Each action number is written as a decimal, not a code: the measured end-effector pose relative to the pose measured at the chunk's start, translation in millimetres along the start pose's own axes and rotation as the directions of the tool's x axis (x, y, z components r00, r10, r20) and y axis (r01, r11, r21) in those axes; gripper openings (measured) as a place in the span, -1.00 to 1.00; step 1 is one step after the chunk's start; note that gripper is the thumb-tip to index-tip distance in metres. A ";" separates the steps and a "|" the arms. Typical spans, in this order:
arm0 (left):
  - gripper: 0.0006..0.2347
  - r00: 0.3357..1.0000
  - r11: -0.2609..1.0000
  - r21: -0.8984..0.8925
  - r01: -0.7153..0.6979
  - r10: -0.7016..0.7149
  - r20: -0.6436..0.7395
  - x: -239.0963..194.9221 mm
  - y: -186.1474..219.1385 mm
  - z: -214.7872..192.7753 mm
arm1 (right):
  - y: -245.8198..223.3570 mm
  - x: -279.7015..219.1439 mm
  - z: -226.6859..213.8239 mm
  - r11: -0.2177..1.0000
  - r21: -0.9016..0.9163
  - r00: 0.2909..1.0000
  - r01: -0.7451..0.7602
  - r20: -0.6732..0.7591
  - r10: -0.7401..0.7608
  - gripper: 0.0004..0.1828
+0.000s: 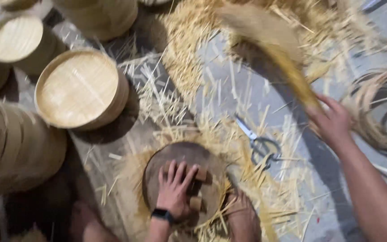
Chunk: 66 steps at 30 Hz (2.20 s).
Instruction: The person sits on the floor assembling woven bamboo steamer baskets. They press a woven bamboo mat over a round form, fit a bent bamboo hoop around the mat's protruding strips, trim the excess strips with scissors, and set finished basket bodies onto a stack.
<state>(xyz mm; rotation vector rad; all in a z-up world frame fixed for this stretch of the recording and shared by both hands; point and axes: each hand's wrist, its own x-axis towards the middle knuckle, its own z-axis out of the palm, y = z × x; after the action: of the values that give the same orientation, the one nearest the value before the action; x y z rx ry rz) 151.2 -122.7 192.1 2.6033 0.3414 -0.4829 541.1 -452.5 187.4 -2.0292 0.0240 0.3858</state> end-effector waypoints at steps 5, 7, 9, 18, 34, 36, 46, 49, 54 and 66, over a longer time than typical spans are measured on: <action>0.11 0.970 0.865 0.473 -0.168 0.229 -0.076 29.7 -54.1 62.4 | 69.5 -133.4 -24.5 0.318 -0.948 0.896 0.016 -0.128 -0.426 -0.23; 0.15 0.956 0.845 0.481 -0.234 0.290 -0.044 30.6 -43.5 25.0 | 92.2 -155.2 8.6 0.628 -0.778 0.981 -0.001 -0.122 -0.149 -0.32; 0.19 0.940 0.821 0.492 -0.290 0.340 -0.013 20.7 -34.1 0.3 | 110.1 -166.6 44.8 0.850 -0.516 0.993 -0.103 0.001 0.121 -0.40; 0.18 0.972 0.999 -0.020 -0.034 0.029 -0.233 -21.7 2.3 -27.8 | 59.8 -126.4 125.7 0.597 -0.782 0.965 0.178 0.256 0.048 -0.29; 0.28 0.894 0.943 -0.150 0.299 -0.331 -0.302 14.5 -9.4 18.8 | 61.1 -40.0 96.9 0.592 -0.804 0.690 0.060 0.462 0.557 -0.40; 0.29 0.853 0.895 -0.184 0.406 -0.443 -0.274 14.0 -0.6 25.8 | 63.2 -53.4 84.3 0.705 -0.708 0.587 -0.046 0.552 0.592 -0.51; 0.33 0.591 0.678 -0.291 0.675 -0.733 -0.338 48.9 21.0 34.1 | 83.7 -132.6 73.2 0.638 -0.764 0.875 0.095 0.369 0.312 -0.61; 0.30 0.545 0.633 -0.362 0.684 -0.774 -0.323 49.1 32.5 29.0 | 72.0 -151.1 75.2 0.582 -0.791 0.855 0.187 0.423 0.301 -0.56; 0.26 0.552 0.634 -0.369 0.680 -0.773 -0.311 48.1 34.4 24.2 | 23.8 -167.9 134.4 0.498 -0.745 0.811 0.445 0.571 0.130 -0.57; 0.23 0.602 0.641 -0.321 0.697 -0.767 -0.224 40.0 34.9 22.0 | 20.3 -138.2 169.3 0.327 -0.802 0.829 0.500 0.553 0.088 -0.49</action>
<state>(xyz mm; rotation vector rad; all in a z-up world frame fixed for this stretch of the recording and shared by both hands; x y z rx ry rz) 192.6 -157.3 172.1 2.2215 1.5538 -0.2131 362.3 -335.6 137.0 -2.9337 -1.0720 0.9155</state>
